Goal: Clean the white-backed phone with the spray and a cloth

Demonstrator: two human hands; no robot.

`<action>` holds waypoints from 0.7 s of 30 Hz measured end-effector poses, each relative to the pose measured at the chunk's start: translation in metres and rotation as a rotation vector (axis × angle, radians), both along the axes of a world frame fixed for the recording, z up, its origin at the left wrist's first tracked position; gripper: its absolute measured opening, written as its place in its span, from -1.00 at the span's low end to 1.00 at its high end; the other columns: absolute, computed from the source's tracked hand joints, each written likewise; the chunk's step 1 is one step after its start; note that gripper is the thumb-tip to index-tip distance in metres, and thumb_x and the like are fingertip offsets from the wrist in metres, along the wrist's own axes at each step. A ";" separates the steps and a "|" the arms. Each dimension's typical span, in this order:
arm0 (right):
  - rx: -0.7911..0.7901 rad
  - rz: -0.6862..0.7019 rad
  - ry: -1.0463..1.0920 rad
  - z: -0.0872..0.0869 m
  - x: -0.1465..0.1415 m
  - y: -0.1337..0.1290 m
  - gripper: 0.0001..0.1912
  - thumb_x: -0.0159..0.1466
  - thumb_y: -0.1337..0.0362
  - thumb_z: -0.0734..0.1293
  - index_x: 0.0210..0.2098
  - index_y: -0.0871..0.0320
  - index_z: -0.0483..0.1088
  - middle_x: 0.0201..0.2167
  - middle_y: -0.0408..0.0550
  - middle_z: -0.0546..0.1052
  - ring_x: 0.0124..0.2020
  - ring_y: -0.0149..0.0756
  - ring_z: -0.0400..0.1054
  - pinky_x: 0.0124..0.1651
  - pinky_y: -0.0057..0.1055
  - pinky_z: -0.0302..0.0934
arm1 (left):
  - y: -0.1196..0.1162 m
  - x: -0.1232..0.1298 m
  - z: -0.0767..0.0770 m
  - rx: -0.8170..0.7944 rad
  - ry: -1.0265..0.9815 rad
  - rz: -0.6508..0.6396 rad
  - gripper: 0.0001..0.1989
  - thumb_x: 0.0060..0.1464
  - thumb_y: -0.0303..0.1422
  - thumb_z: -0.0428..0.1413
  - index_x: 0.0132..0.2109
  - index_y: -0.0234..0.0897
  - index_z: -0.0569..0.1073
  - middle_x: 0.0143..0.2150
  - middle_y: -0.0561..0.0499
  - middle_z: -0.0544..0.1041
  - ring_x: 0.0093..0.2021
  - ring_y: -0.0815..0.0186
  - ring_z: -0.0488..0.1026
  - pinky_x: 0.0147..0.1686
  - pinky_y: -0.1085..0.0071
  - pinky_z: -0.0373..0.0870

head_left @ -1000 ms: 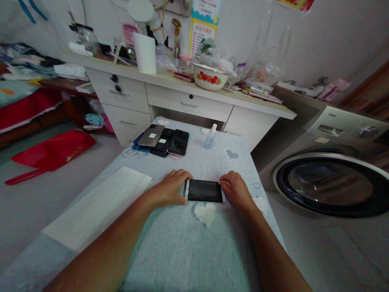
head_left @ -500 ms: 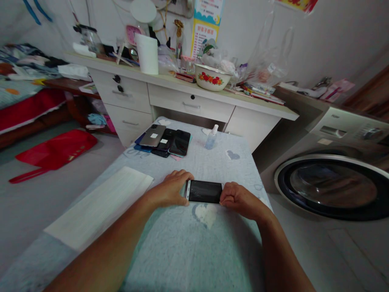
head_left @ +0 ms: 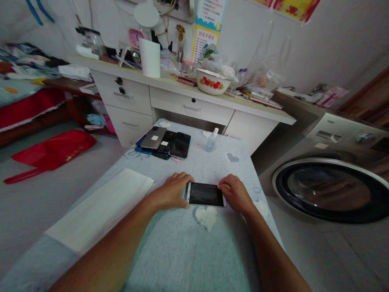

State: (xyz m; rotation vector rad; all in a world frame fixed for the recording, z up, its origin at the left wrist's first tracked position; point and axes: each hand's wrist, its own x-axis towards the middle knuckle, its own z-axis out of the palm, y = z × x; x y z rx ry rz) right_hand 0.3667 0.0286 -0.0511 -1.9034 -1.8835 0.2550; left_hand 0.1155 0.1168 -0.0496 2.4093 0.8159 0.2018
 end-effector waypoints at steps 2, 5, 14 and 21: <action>0.010 -0.027 -0.016 0.000 -0.003 0.003 -0.89 0.22 0.38 0.28 -0.39 0.18 0.46 -0.36 -0.06 0.43 -0.23 -0.26 0.25 -0.12 -0.37 0.07 | 0.000 0.000 0.000 0.003 0.006 -0.001 -0.43 -0.25 -0.34 0.23 0.00 -0.14 0.31 -0.02 0.01 0.34 0.01 0.13 0.24 -0.03 0.30 0.22; -0.012 -0.032 -0.034 0.003 -0.008 0.007 -0.88 0.22 0.41 0.27 -0.40 0.19 0.46 -0.36 -0.05 0.43 -0.24 -0.26 0.25 -0.12 -0.37 0.07 | -0.001 0.000 0.001 0.002 0.008 0.001 -0.42 -0.25 -0.34 0.24 0.00 -0.14 0.30 -0.02 0.01 0.34 0.01 0.14 0.24 -0.03 0.30 0.22; -0.063 0.076 -0.075 0.007 -0.032 0.021 -0.86 0.22 0.44 0.27 -0.39 0.20 0.48 -0.36 -0.04 0.42 -0.25 -0.28 0.23 -0.13 -0.40 0.06 | -0.002 0.001 0.003 -0.003 0.017 0.020 -0.42 -0.26 -0.33 0.26 -0.01 -0.14 0.31 -0.02 0.00 0.34 0.01 0.12 0.25 -0.04 0.29 0.23; -0.044 0.125 -0.123 0.004 -0.049 0.032 -0.85 0.23 0.41 0.27 -0.38 0.18 0.49 -0.37 -0.04 0.44 -0.24 -0.30 0.24 -0.15 -0.43 0.05 | -0.001 0.001 0.003 0.002 0.013 0.007 -0.42 -0.24 -0.32 0.26 0.01 -0.14 0.31 -0.01 0.00 0.35 0.03 0.13 0.26 -0.03 0.29 0.23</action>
